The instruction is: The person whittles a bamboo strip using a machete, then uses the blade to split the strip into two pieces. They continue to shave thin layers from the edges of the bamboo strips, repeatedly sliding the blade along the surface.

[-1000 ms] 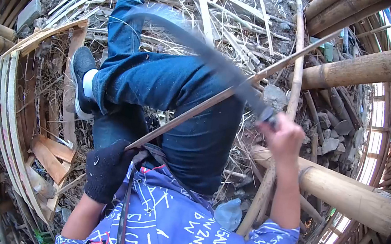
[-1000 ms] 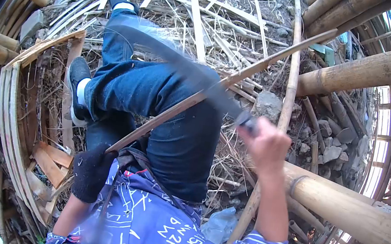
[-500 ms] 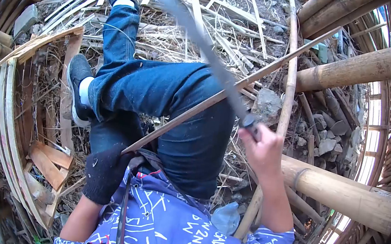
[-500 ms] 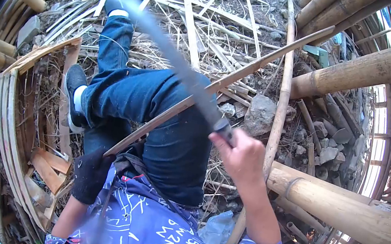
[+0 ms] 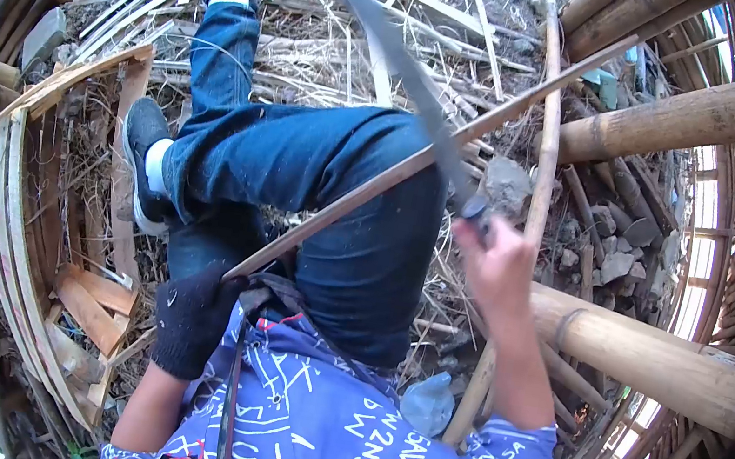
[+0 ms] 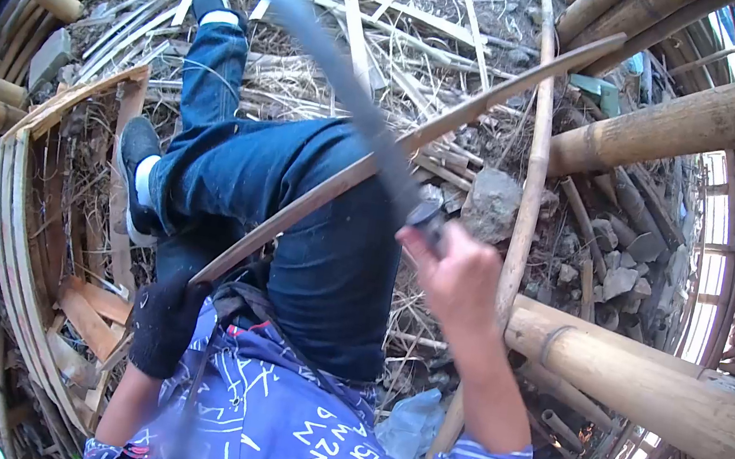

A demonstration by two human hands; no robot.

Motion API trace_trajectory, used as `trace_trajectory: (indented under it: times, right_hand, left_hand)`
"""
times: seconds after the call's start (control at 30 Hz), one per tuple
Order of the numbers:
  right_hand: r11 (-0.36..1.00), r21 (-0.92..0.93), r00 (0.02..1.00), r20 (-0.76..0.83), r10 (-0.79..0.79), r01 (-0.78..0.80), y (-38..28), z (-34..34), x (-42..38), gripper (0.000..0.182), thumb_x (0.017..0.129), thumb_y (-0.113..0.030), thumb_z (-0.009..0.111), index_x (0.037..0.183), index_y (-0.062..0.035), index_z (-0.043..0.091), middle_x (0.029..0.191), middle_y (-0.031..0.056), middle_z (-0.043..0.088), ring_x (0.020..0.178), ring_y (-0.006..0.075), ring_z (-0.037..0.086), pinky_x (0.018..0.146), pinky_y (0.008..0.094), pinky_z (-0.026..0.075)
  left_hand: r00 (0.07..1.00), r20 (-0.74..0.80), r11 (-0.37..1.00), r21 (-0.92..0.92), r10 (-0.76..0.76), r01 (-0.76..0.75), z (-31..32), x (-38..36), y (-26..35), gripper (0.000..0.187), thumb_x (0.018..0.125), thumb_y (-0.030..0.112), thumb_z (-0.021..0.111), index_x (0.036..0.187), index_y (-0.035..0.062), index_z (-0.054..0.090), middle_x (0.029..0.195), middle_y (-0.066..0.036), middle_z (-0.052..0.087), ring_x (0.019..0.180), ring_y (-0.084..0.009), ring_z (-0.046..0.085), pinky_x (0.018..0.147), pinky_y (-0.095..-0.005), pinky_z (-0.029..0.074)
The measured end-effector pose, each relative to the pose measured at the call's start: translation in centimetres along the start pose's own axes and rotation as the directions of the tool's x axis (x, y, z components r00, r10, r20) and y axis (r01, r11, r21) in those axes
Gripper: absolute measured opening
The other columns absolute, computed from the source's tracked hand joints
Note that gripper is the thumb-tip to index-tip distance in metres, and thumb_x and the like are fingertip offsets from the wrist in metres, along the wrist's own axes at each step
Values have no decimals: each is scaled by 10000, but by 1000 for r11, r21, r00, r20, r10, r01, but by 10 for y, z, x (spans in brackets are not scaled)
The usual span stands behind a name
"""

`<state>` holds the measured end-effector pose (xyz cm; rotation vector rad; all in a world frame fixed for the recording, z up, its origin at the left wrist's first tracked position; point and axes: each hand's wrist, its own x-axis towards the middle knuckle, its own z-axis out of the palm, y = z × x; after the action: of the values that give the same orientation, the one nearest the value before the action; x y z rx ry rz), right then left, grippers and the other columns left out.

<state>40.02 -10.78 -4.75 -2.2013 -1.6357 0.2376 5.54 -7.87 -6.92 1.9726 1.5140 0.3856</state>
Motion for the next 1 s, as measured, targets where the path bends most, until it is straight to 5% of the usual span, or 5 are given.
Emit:
trace_trajectory:
  times: [0.1, 0.17, 0.37, 0.5, 1.0]
  right_hand:
    - [956, -227, 982, 9, -191, 188, 16, -8, 4, 616, 785, -653, 647, 634, -69, 524, 500, 103, 541, 480, 293, 603, 447, 384, 433]
    - [983, 156, 995, 33, 97, -101, 18, -10, 10, 618, 791, -654, 642, 641, -64, 534, 471, 84, 506, 467, 287, 597, 442, 374, 427]
    - [964, -262, 999, 9, -46, 47, 41, -15, 2, 613, 843, -631, 608, 699, -35, 591, 493, 110, 541, 447, 280, 586, 440, 380, 438]
    - [979, 125, 987, 13, 158, -158, 13, -9, 4, 570, 840, -571, 656, 712, -17, 605, 528, 121, 565, 493, 280, 607, 469, 353, 434]
    - [994, 36, 992, 70, 102, -105, 12, -7, 0, 584, 846, -600, 629, 684, -40, 589, 538, 124, 576, 496, 285, 617, 471, 381, 446]
  left_hand:
    - [1000, 19, 999, 38, -1, 0, -6, -1, 3, 129, 841, 210, 682, 845, 82, 662, 676, -187, 598, 640, -376, 617, 534, -440, 448]
    - [998, 40, 997, 75, -38, 35, -9, -8, 1, 127, 842, 207, 681, 838, 82, 658, 674, -185, 597, 638, -378, 615, 534, -441, 447]
    - [999, 40, 995, 96, -3, -1, -12, -2, -3, 161, 839, 219, 690, 795, 79, 625, 640, -179, 577, 598, -375, 600, 518, -441, 434]
    - [1000, 9, 997, 78, -4, 3, -8, 0, -5, 178, 849, 225, 682, 797, 68, 618, 642, -182, 579, 599, -379, 601, 525, -447, 434]
    - [1000, -11, 996, 92, 11, -10, -10, -3, -3, 146, 830, 207, 702, 820, 78, 634, 630, -178, 582, 601, -378, 607, 530, -446, 447]
